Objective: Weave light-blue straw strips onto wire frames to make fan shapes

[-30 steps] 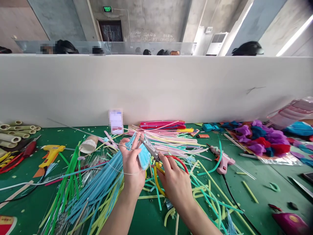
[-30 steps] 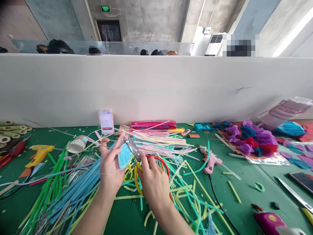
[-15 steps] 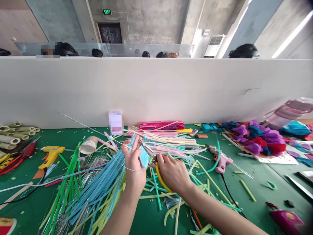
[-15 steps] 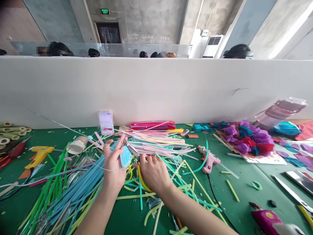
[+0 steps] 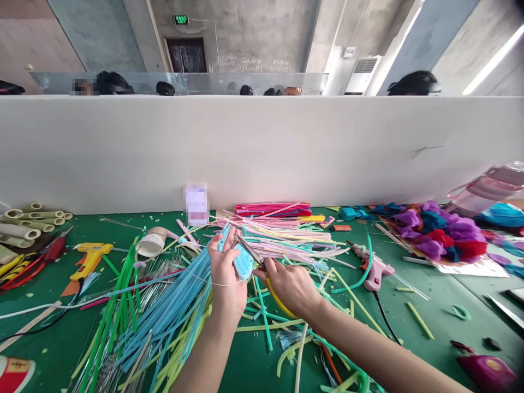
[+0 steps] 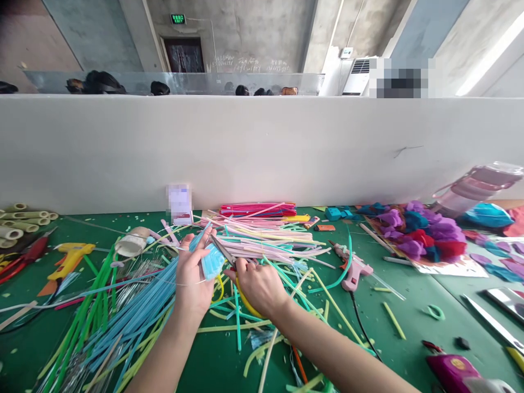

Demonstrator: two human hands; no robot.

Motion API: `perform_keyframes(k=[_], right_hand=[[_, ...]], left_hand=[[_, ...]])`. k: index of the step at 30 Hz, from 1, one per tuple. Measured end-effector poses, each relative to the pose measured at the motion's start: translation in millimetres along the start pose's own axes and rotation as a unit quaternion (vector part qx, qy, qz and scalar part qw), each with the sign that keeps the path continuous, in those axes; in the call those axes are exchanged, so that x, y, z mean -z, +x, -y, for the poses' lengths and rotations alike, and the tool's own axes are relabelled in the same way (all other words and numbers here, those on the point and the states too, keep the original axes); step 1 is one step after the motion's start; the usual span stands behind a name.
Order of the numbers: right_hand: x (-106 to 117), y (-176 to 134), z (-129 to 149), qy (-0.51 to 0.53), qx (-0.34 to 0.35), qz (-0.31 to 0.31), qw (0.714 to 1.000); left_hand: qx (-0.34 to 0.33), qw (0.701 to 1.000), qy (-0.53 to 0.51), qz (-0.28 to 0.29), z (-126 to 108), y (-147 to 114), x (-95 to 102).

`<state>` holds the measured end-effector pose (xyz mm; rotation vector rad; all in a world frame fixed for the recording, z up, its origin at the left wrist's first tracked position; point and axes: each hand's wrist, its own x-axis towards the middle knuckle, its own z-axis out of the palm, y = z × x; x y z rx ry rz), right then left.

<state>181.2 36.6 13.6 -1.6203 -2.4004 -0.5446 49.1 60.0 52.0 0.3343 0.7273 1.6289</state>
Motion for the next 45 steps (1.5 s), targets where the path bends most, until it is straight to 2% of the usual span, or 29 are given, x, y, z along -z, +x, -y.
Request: perform_keyframes(k=[3,7,10,14,16,18,19,20,22,23,24,26,31,39,42,45], right_hand=[[3.8,-1.4,-2.3,0.015,-0.013,-0.012,1.000],[15.4,-3.0,-8.3,0.042,-0.117,0.067,0.990],[18.8,-8.1,-13.2,0.079,-0.180,0.158,0.968],[18.1,-16.7,-21.3,0.113,-0.163,0.248,0.948],[23.0,-14.9,-27.0,0.143,-0.183,0.250,0.940],[33.9,-6.9,-31.5,0.250,-0.219,0.200,0.922],[40.9,-1.0,-32.4,0.345,-0.223,0.158,0.898],[48.2,5.4,-31.9,0.457,-0.221,0.128,0.852],[60.8,18.1,-26.7,0.644,-0.221,0.103,0.725],[65.1,23.5,-22.3,0.696,-0.222,0.084,0.677],[67.6,28.0,-17.4,0.727,-0.223,0.069,0.645],[67.8,33.7,-7.7,0.758,-0.221,0.045,0.613],[54.6,35.6,2.2,0.784,-0.217,-0.010,0.581],[39.1,38.4,-5.0,0.814,-0.210,0.015,0.542],[36.9,39.6,-3.6,0.813,-0.222,0.010,0.539],[36.1,40.7,-0.5,0.800,-0.239,-0.010,0.550]], left_hand=[[-0.001,1.000,0.001,0.010,-1.1,-0.9,0.1],[-0.008,0.999,0.017,0.038,-8.5,-0.1,-0.2],[-0.001,0.995,0.023,0.100,-19.1,3.0,1.2],[0.044,0.976,0.037,0.210,-35.3,9.8,8.1],[0.063,0.965,0.049,0.251,-42.4,12.9,12.4],[0.066,0.956,0.064,0.278,-48.1,14.7,16.3],[0.065,0.953,0.072,0.288,-50.3,14.9,17.9],[0.064,0.949,0.081,0.297,-52.1,14.8,19.2],[0.072,0.943,0.093,0.312,-54.4,13.5,21.0],[0.079,0.940,0.095,0.318,-54.8,12.6,21.5],[0.088,0.937,0.095,0.323,-54.8,11.7,21.7],[0.102,0.934,0.096,0.329,-53.7,10.4,22.0],[0.112,0.929,0.103,0.336,-49.9,10.1,21.4],[0.141,0.916,0.135,0.351,-48.4,11.6,21.2],[0.144,0.916,0.139,0.348,-46.7,12.4,22.1],[0.142,0.917,0.141,0.344,-44.2,13.2,22.3]])
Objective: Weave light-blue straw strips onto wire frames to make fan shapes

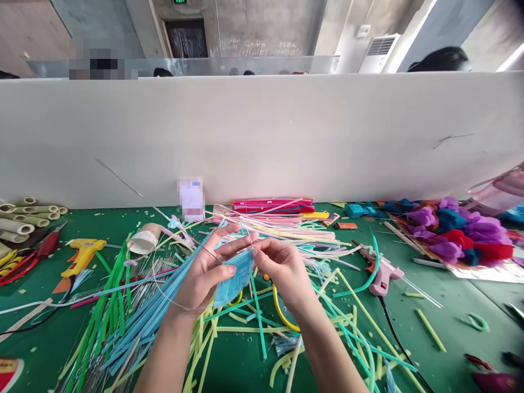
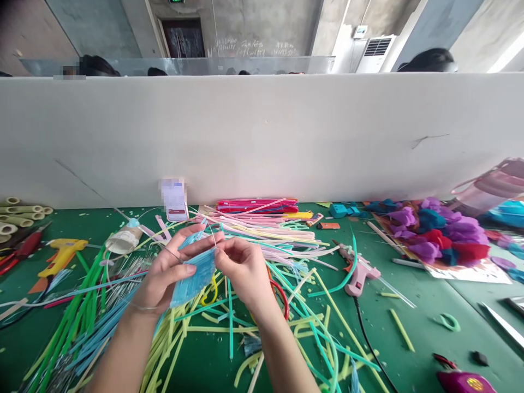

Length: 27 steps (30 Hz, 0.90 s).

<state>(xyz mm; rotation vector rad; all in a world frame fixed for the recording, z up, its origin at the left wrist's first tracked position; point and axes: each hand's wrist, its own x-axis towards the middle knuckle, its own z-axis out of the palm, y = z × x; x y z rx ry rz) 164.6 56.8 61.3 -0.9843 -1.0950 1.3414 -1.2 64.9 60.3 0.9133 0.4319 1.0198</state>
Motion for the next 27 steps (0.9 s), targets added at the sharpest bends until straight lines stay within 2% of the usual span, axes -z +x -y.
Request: perform_keyframes(k=[3,7,10,14,21,27], right_hand=[[-0.8,0.8,-0.3,-0.015,0.004,-0.016,1.000],[3.9,2.4,1.4,-0.023,-0.033,0.031,0.999],[7.9,2.9,1.9,-0.020,-0.042,0.043,0.998],[8.1,3.1,-1.4,-0.062,-0.018,0.049,0.997],[0.0,4.7,-9.2,-0.100,0.024,-0.022,0.994],[5.5,5.0,-8.3,-0.102,-0.009,0.030,0.994]], left_hand=[[0.007,1.000,0.003,-0.027,2.5,2.3,0.9],[0.014,0.998,0.007,-0.063,4.1,4.8,3.8],[0.019,0.998,0.012,-0.061,3.4,5.0,5.3],[0.023,0.998,0.015,-0.048,4.5,5.0,5.3],[0.026,0.998,0.025,-0.044,10.4,7.5,4.6],[0.020,0.997,0.014,-0.067,2.8,5.3,5.0]])
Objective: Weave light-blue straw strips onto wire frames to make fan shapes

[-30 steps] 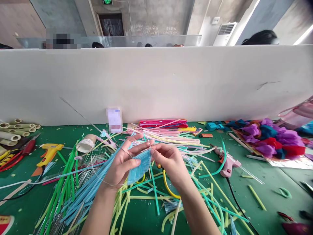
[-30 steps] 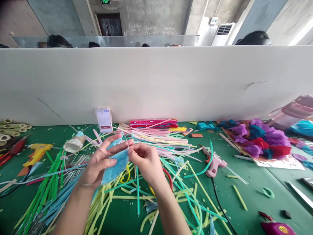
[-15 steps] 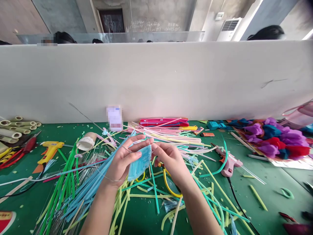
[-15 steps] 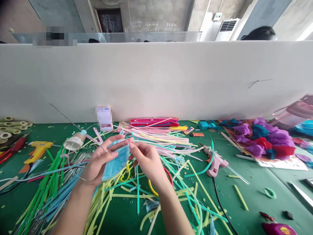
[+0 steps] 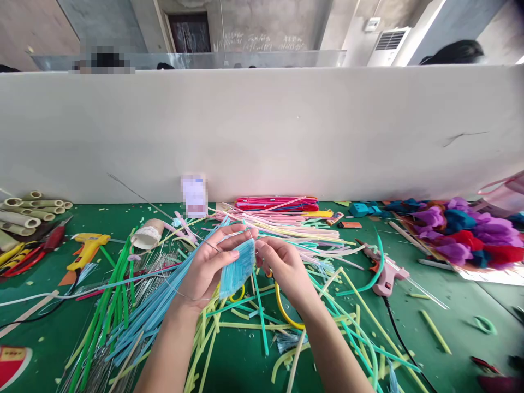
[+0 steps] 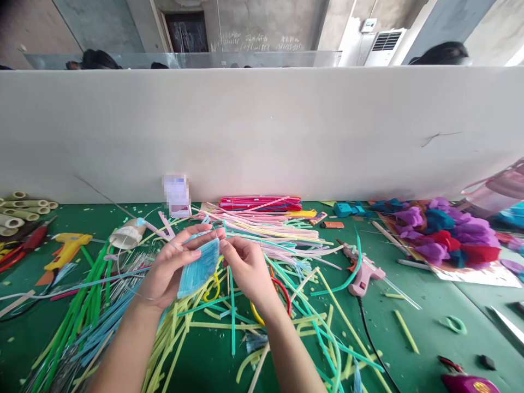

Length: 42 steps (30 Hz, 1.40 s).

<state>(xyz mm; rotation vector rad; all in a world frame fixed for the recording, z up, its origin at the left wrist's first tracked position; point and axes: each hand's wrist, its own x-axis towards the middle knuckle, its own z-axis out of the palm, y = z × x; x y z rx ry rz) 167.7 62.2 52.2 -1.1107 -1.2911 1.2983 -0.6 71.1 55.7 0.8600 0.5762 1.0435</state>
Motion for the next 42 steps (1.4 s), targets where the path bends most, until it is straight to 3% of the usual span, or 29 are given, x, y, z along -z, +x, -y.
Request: perform_keyframes(k=[6,11,14,20,24,31,42], right_hand=[[1.6,0.6,-2.4,0.013,0.022,0.032,0.999],[-2.4,2.2,-7.2,0.006,0.023,-0.008,1.000],[-4.2,1.7,-6.7,0.008,0.022,-0.005,1.000],[-8.5,-3.9,1.5,0.007,0.005,0.068,0.998],[-10.2,-8.6,4.8,0.007,0.025,0.058,0.998],[-8.4,-17.1,13.4,-0.039,0.044,0.059,0.997],[-4.0,-11.5,6.6,-0.066,0.044,0.070,0.994]], left_hand=[[0.017,1.000,-0.015,0.004,1.0,2.2,3.1],[0.019,0.999,-0.023,0.022,5.6,3.5,2.4],[0.010,1.000,-0.023,0.004,3.8,2.8,0.4],[-0.021,0.999,-0.041,-0.029,-4.9,1.5,-0.9],[-0.019,0.999,-0.024,-0.029,-7.0,-2.3,-2.9],[-0.019,0.993,0.099,-0.058,-10.6,-8.1,-6.2],[-0.007,0.993,0.066,-0.097,1.4,1.4,-7.2]])
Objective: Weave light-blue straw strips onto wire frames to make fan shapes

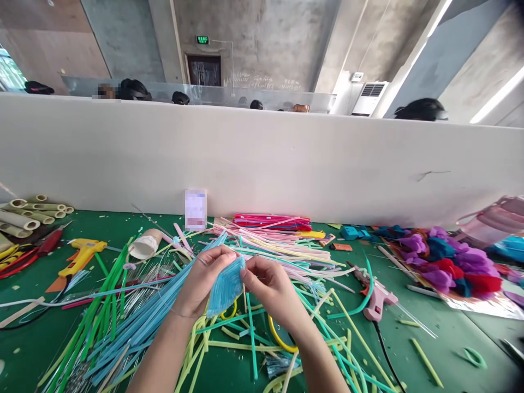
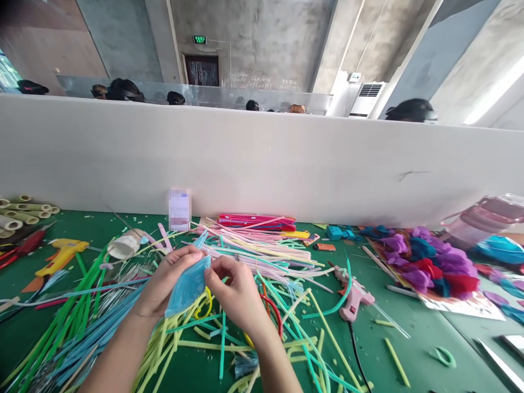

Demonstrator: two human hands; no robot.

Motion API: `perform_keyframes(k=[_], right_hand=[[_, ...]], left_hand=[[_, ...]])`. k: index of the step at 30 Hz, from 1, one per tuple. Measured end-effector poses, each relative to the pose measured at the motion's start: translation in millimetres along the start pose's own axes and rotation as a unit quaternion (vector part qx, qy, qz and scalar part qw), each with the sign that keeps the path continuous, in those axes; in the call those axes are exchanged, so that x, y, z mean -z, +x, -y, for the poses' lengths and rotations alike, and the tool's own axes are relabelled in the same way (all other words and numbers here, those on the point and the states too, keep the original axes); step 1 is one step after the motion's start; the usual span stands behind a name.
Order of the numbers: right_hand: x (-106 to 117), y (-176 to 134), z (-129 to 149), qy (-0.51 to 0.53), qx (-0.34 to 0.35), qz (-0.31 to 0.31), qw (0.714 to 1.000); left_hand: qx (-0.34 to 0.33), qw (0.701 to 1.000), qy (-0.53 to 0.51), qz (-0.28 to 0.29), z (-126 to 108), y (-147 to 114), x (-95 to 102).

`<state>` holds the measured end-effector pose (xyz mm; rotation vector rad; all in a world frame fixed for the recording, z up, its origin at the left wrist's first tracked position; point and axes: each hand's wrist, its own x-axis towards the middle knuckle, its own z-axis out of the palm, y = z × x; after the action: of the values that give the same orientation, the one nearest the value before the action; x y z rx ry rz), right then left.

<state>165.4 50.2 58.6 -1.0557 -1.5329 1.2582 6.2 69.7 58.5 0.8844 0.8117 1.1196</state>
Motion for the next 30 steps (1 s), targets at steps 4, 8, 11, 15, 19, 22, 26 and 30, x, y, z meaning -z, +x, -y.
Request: perform_keyframes(k=[4,8,11,15,19,22,26,30], right_hand=[[3.0,-0.8,-0.2,0.008,0.001,-0.011,1.000],[6.8,-0.6,1.7,0.026,-0.018,-0.023,0.999],[7.7,1.4,1.5,0.022,-0.032,-0.047,0.998],[6.0,2.7,-1.5,0.001,-0.020,-0.055,0.998],[3.2,2.0,-7.1,-0.029,-0.007,-0.062,0.998],[2.5,3.8,-12.7,-0.030,0.010,-0.123,0.992],[4.7,8.2,-17.7,0.036,0.003,-0.219,0.975],[5.4,8.6,-17.2,0.087,-0.023,-0.283,0.955]], left_hand=[[-0.005,0.999,0.035,0.031,2.0,1.0,4.6],[-0.029,0.995,0.079,0.053,4.0,1.5,9.4],[-0.037,0.991,0.109,0.071,4.2,1.6,11.0],[-0.041,0.986,0.137,0.088,2.9,1.9,10.4],[-0.037,0.981,0.167,0.091,3.5,3.7,8.6],[-0.021,0.984,0.155,0.089,4.6,4.7,7.8],[0.002,0.990,0.109,0.090,4.3,4.8,7.6],[0.003,0.995,0.058,0.081,4.9,5.4,9.9]])
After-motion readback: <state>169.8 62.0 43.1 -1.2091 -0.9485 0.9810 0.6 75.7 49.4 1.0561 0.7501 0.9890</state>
